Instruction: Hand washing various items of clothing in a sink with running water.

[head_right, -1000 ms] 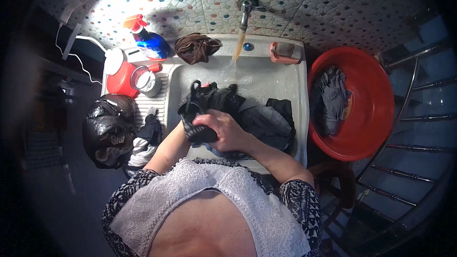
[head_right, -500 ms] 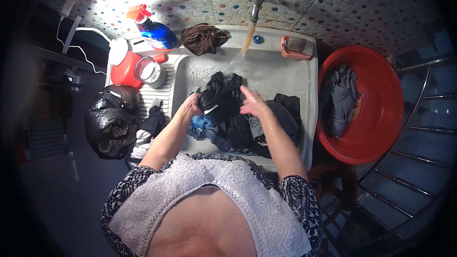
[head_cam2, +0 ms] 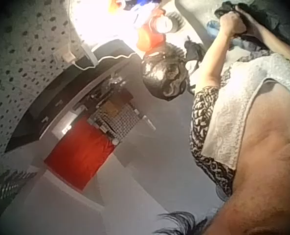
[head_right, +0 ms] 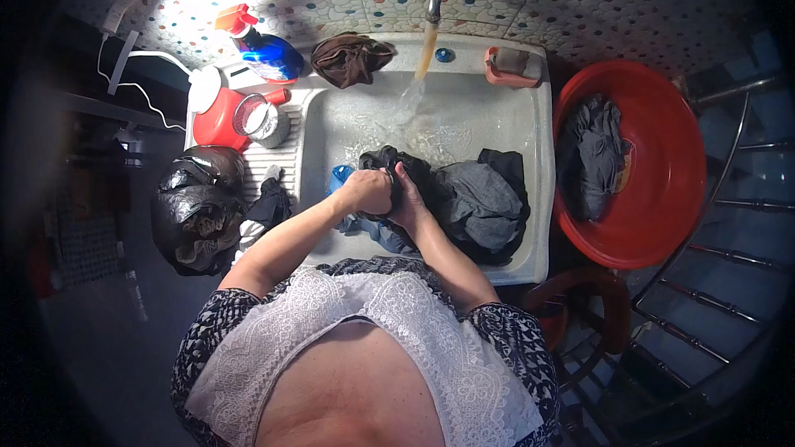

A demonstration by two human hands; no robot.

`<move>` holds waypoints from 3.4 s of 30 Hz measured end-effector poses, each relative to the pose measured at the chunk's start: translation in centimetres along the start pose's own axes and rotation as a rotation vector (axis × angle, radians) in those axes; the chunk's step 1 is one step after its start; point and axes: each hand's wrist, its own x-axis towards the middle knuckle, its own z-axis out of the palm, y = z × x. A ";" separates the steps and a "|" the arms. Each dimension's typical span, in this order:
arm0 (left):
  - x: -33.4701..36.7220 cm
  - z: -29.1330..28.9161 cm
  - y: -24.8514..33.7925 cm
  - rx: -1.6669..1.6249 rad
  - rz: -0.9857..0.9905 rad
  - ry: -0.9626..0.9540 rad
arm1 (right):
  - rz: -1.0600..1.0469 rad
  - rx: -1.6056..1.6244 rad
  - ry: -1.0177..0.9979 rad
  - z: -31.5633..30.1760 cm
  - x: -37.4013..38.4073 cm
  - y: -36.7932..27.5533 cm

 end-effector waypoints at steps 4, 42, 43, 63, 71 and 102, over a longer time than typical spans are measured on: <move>-2.2 -3.7 1.7 -0.001 0.091 -0.036 | -0.269 -0.148 0.194 3.2 -1.7 0.5; 6.9 1.1 -6.8 -0.677 -0.584 0.347 | -0.305 -1.942 -0.074 2.3 0.9 -3.1; 6.5 -0.8 -6.2 -0.962 -0.585 0.222 | -0.095 -1.396 0.003 3.3 -0.1 -3.8; 2.9 -3.3 -7.0 -2.456 0.214 0.233 | 0.178 0.396 -0.457 5.8 -2.8 -3.8; 4.8 0.2 -8.9 -2.050 0.038 0.238 | -0.197 -1.347 0.165 10.2 -4.6 -6.3; 4.9 0.2 -7.6 -1.706 -0.620 1.098 | -0.119 -2.276 0.694 11.7 -0.3 -4.8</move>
